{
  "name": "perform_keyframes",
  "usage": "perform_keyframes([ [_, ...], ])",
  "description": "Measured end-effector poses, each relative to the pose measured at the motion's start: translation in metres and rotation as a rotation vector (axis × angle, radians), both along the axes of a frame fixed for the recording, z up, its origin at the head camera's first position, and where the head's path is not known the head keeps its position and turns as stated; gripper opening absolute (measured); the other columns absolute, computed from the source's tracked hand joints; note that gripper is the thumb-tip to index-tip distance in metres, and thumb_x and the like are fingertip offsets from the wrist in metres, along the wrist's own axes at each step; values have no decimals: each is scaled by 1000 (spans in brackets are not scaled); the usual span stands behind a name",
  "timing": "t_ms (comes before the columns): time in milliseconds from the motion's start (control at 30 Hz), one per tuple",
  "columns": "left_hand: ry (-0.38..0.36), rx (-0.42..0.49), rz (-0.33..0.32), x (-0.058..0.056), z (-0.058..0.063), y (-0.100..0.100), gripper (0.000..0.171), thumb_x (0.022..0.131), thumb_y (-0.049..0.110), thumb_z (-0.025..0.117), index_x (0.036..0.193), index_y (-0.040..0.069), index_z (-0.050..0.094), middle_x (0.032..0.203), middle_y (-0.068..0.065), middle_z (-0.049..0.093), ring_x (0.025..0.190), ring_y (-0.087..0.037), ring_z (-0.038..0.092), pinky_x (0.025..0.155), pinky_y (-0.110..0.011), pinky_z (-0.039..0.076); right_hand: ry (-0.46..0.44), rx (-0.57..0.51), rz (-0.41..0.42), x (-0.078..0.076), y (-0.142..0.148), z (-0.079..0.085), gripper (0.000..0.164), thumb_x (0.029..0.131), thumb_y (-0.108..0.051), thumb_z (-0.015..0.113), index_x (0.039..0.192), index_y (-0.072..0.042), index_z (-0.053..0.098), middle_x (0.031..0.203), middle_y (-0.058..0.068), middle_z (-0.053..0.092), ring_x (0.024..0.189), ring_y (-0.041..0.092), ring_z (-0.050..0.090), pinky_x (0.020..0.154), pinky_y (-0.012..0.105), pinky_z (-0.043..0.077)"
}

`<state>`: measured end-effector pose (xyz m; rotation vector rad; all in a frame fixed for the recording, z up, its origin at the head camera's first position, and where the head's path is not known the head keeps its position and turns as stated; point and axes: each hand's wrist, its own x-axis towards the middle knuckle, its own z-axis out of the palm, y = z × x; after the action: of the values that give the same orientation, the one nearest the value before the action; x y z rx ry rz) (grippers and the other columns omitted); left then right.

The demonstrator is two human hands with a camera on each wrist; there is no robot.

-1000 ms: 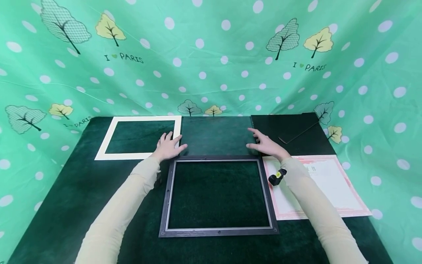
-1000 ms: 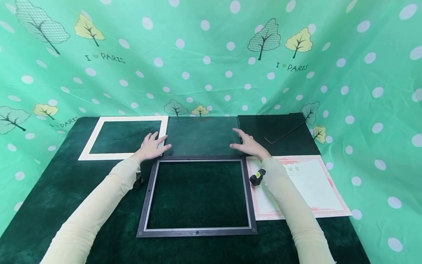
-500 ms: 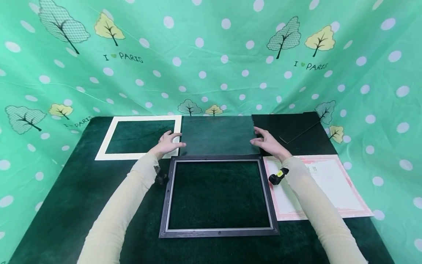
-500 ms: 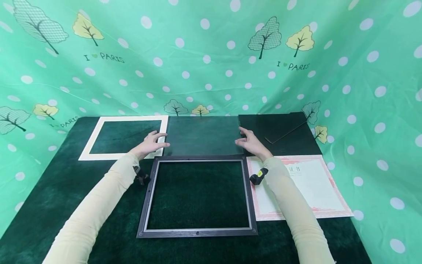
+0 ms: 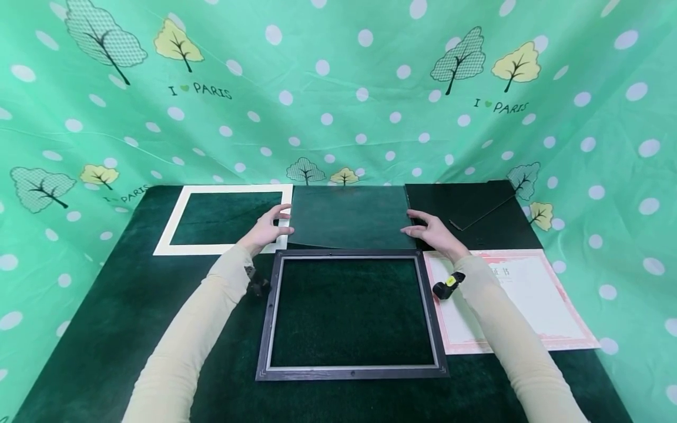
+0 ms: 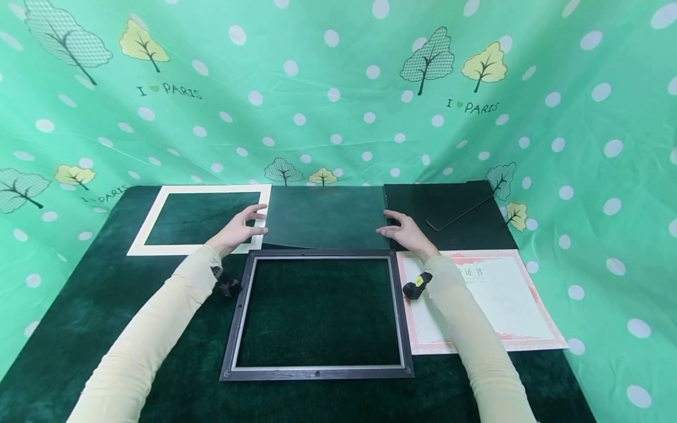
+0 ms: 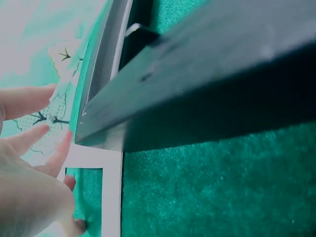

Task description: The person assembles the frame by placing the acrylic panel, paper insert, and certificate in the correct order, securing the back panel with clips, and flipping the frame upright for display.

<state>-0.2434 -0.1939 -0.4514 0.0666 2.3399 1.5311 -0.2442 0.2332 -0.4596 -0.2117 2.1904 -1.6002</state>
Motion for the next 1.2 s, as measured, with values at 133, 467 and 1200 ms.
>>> perform_keyframes([
  [133, 35, 72, -19, 1, 0, 0, 69, 92, -2, 59, 151, 3, 25, 140, -24, 43, 122, -39, 36, 101, -50, 30, 13, -13, -23, -1, -1, 1, 60, 100, -2, 49, 153, -2, 21, 152, 21, 28, 120, 28, 55, 107, 38, 33],
  [467, 6, 267, -62, 8, 5, -1, 65, 95, -7, 51, 152, 0, 20, 138, -28, 43, 118, -45, 50, 101, -50, 39, 107, -62, -96, -2, 4, 5, 58, 95, 6, 47, 149, 1, 28, 139, 25, 33, 84, 12, 61, 73, 21, 51],
  [1200, -8, 236, -90, 33, 13, -12, 70, 93, 7, 65, 152, 9, 27, 123, -21, 61, 115, -34, 57, 95, -40, 46, 219, -26, -104, 23, 13, 10, 59, 95, 5, 49, 150, -1, 30, 133, 25, 40, 76, 8, 57, 69, 20, 49],
])
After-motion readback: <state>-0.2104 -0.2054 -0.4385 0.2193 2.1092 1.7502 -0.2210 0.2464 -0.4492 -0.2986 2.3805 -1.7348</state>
